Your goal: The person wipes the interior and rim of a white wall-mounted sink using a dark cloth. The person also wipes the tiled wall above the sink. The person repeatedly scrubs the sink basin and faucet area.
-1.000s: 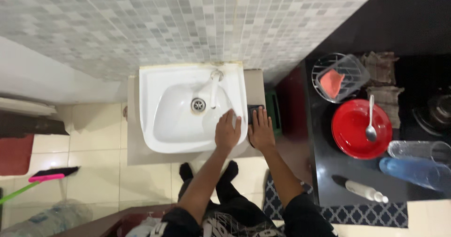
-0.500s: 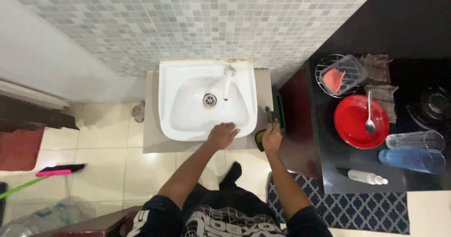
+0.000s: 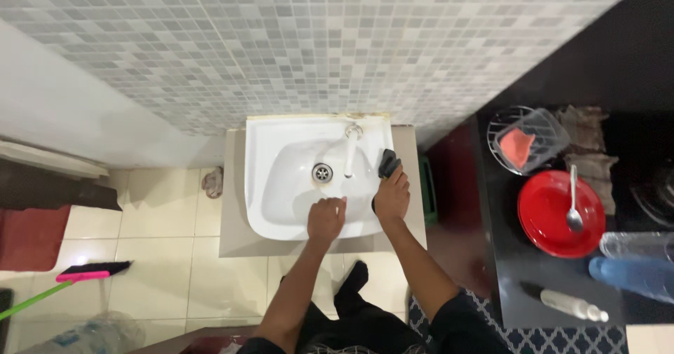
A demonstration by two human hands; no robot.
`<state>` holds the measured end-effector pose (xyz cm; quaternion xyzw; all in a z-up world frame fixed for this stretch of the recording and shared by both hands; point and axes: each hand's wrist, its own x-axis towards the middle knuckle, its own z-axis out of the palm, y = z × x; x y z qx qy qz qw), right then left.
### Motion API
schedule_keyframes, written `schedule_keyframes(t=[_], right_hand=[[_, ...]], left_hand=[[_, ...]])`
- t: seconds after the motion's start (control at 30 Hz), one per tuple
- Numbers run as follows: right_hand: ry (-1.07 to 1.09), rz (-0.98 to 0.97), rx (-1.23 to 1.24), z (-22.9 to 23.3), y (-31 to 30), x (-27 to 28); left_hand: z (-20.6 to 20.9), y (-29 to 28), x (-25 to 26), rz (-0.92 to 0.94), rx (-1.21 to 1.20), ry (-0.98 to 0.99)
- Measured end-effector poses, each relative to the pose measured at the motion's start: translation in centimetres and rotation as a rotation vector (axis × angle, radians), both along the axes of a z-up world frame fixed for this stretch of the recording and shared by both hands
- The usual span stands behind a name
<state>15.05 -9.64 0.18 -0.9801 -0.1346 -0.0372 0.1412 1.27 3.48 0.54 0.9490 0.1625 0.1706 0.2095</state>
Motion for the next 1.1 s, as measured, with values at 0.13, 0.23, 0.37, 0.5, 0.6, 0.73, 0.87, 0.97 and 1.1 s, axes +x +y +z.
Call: schedule_keyframes(t=[0.13,0.23,0.37,0.5,0.6,0.73,0.87,0.97,1.1], right_hand=[[0.022,0.053,-0.022,-0.1,1.2,4.0],[0.132,0.021,-0.087,-0.1,3.1,7.7],[0.261,0.020,-0.094,0.1,4.5,11.4],[0.273,0.029,-0.041,0.4,5.5,13.8],[0.271,0.003,0.048,-0.2,5.3,13.2],[0.170,0.011,0.134,0.3,4.5,11.4],[0.101,-0.040,0.220,2.3,4.2,9.6],[-0.260,0.119,0.407,5.0,5.2,8.1],[-0.118,0.389,0.308,6.6,7.7,7.3]], left_hand=[[1.2,-0.4,0.0,0.053,-0.105,-0.057],[1.6,-0.3,0.3,0.096,-0.121,-0.098],[1.5,-0.4,-0.1,0.152,-0.177,-0.061],[0.9,-0.5,0.2,0.188,-0.255,-0.015],[0.4,0.2,-0.6,0.216,-0.369,-0.110],[0.8,4.3,-1.7,0.069,-0.185,-0.041],[0.8,9.6,-2.5,0.031,-0.073,-0.022],[2.0,13.9,-1.5,0.006,0.006,-0.088],[3.5,18.9,0.3,-0.078,0.007,-0.149]])
